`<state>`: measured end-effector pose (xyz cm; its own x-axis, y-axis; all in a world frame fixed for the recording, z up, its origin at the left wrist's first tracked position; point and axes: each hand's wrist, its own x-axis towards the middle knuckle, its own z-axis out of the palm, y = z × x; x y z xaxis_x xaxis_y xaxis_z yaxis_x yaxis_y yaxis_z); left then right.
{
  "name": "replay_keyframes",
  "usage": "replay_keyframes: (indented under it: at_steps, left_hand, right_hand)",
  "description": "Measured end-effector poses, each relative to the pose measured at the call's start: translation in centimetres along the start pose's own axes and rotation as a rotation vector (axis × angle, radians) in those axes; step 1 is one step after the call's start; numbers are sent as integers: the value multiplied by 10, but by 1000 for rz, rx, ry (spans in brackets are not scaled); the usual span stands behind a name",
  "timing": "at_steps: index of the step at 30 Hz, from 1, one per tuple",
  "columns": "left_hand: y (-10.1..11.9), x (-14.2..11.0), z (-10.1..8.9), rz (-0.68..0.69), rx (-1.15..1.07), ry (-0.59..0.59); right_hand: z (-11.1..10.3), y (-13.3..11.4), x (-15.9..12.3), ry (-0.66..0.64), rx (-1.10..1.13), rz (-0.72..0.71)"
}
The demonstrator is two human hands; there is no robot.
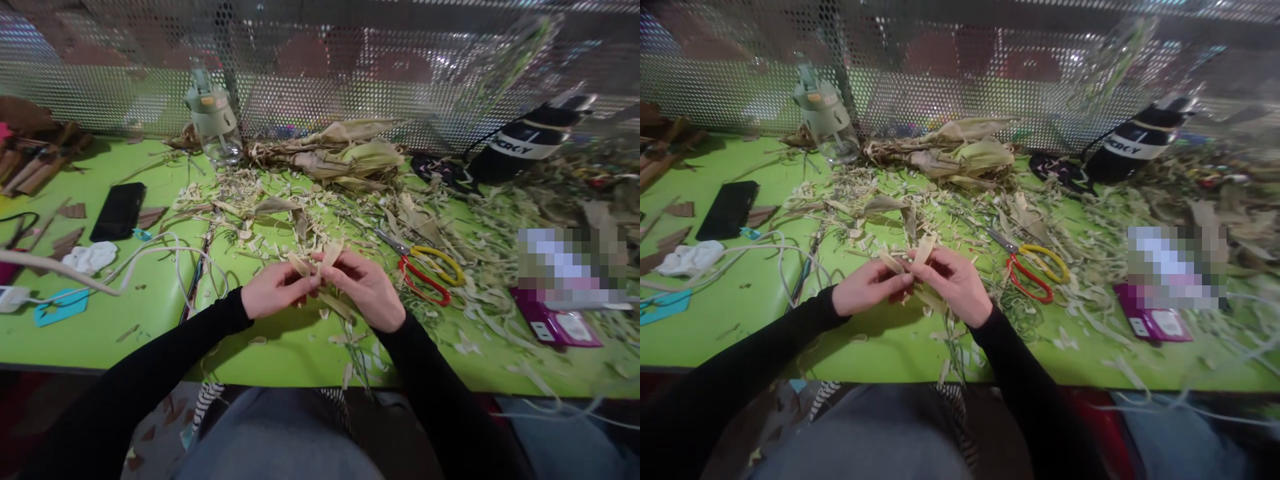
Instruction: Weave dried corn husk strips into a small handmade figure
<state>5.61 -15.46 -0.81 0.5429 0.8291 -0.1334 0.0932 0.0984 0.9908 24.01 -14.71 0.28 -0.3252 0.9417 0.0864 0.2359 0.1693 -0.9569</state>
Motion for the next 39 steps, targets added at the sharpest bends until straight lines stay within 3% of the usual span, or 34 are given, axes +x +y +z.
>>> replay_keyframes:
  at_steps: [4, 8, 14, 17, 20, 22, 24, 27, 33, 39]
  left_hand:
    - [2, 0, 4, -2, -29, 22]
    - [-2, 2, 5, -33, -128, 49]
    - [-4, 2, 0, -123, -602, -4]
    - [-1, 2, -1, -110, -640, 7]
    - [0, 4, 0, -80, -580, 57]
    - [0, 4, 0, -74, -542, 116]
    - [0, 4, 0, -94, -493, 175]
    - [2, 2, -1, -135, -376, 211]
    - [9, -2, -2, -155, -247, 157]
    - [4, -1, -2, -90, -171, 209]
  right_hand:
    - [11, 6, -5, 132, 158, -3]
    - [12, 12, -4, 164, 288, 84]
    - [-2, 11, 7, 113, 78, 97]
    - [-6, 7, 7, 216, -207, -77]
    - [-4, 3, 4, 395, -549, -412]
    - [-2, 1, 2, 366, -692, -588]
    - [0, 0, 2, 234, -733, -660]
    - [2, 1, 2, 114, -649, -613]
    - [3, 7, 1, 209, -351, -282]
    - [5, 7, 0, 211, -336, -293]
